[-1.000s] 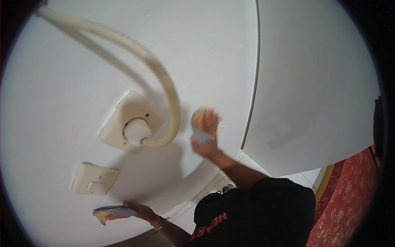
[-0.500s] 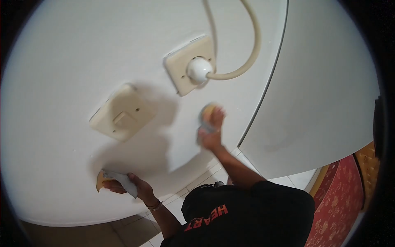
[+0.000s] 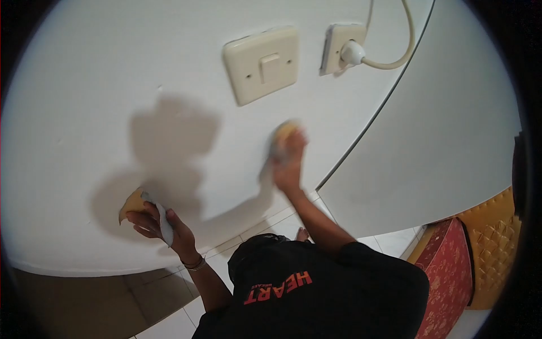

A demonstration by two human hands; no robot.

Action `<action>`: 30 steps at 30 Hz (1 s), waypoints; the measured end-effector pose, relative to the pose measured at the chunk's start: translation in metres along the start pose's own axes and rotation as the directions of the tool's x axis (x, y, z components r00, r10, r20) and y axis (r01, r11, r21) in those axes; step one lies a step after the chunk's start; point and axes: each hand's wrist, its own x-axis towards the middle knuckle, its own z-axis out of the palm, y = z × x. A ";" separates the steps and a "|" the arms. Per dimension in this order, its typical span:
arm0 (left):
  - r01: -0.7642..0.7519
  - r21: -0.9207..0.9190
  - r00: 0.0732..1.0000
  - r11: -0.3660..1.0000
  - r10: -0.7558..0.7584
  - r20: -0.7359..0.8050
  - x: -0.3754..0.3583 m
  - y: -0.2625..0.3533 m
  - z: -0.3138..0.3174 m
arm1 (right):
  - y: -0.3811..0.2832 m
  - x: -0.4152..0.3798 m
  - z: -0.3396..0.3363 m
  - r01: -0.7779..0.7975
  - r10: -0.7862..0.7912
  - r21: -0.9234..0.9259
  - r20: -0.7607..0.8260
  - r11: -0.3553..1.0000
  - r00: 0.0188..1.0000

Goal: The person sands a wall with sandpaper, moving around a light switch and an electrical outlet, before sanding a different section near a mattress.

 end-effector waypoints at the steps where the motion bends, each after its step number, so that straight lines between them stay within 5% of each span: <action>1: -0.026 0.032 0.999 0.999 0.025 0.038 -0.002 -0.006 -0.002 | 0.010 0.026 -0.009 -0.320 0.402 0.443 -0.103 0.838 0.910; 2: -0.052 0.062 0.996 0.997 0.047 0.079 -0.006 -0.009 -0.004 | 0.041 0.041 -0.012 -0.571 0.672 0.483 -0.051 0.664 0.739; 3: -0.045 0.061 0.996 0.997 0.040 0.084 -0.008 -0.010 -0.005 | 0.058 0.066 -0.031 -0.598 0.762 0.619 0.001 0.509 0.648; 5: -0.071 0.035 0.991 0.997 0.066 0.115 -0.009 -0.020 -0.007 | 0.052 0.090 -0.044 -0.487 0.701 0.639 -0.119 0.596 0.703; 7: -0.068 0.017 0.992 0.998 0.066 0.111 -0.011 -0.031 -0.005 | 0.013 0.092 -0.037 -0.688 0.773 0.573 0.142 0.445 0.618; 9: -0.067 0.005 0.991 0.998 0.066 0.112 -0.012 -0.046 0.000 | -0.057 0.042 0.028 -0.474 0.571 0.409 -0.153 0.780 0.807; 10: -0.067 -0.003 0.990 0.998 0.067 0.124 -0.013 -0.049 0.000 | -0.092 0.015 0.032 -0.243 0.279 0.316 -0.074 0.917 0.957; 11: -0.066 -0.008 0.988 0.998 0.066 0.139 -0.014 -0.050 -0.002 | -0.112 -0.003 0.031 0.025 -0.035 0.248 0.038 0.968 0.999; 14: -0.078 -0.018 0.979 0.997 0.080 0.187 -0.011 -0.045 -0.013 | -0.071 -0.028 0.038 0.031 -0.038 0.053 0.145 0.998 0.989; 16: -0.062 -0.026 0.978 0.998 0.066 0.197 -0.014 -0.050 -0.012 | -0.035 0.022 0.018 -0.451 0.506 0.392 -0.046 0.802 0.861; 17: -0.049 -0.039 0.978 0.998 0.056 0.199 -0.018 -0.057 -0.009 | -0.012 0.043 0.013 -0.603 0.717 0.584 0.050 0.544 0.695; 18: -0.035 -0.035 0.978 0.999 0.041 0.206 -0.018 -0.054 -0.009 | 0.003 0.065 0.012 -0.448 0.697 0.675 -0.138 0.586 0.703; 19: 0.002 -0.069 0.976 0.998 0.014 0.218 -0.016 -0.049 -0.010 | -0.012 0.076 0.003 -0.456 0.695 0.668 -0.129 0.588 0.707; 21: 0.047 -0.100 0.974 0.994 -0.024 0.225 -0.015 -0.044 -0.004 | -0.051 0.092 0.000 -0.646 0.778 0.640 0.117 0.417 0.618; 22: 0.096 -0.149 0.978 0.984 -0.065 0.200 -0.016 -0.043 0.004 | -0.075 0.076 0.015 -0.428 0.494 0.438 -0.043 0.791 0.869; 23: 0.144 -0.196 0.977 0.970 -0.108 0.185 -0.019 -0.043 0.009 | -0.100 0.049 0.031 -0.092 0.108 0.165 -0.091 0.982 0.990; 25: 0.145 -0.132 0.972 0.980 -0.117 0.204 -0.012 -0.031 0.005 | -0.111 -0.003 0.036 0.190 -0.232 0.175 0.270 0.966 0.934; 26: 0.137 -0.091 0.974 0.986 -0.117 0.196 -0.006 -0.029 0.002 | -0.115 -0.013 0.024 0.191 -0.339 0.326 0.496 0.926 0.799; 28: 0.201 -0.172 0.958 0.964 -0.157 0.239 -0.002 -0.022 -0.007 | -0.097 -0.040 0.014 0.177 -0.485 0.488 0.629 0.855 0.608; 30: 0.269 -0.246 0.944 0.931 -0.205 0.259 0.002 -0.011 -0.013 | -0.054 -0.082 0.016 -0.395 -0.191 0.500 0.773 0.770 0.605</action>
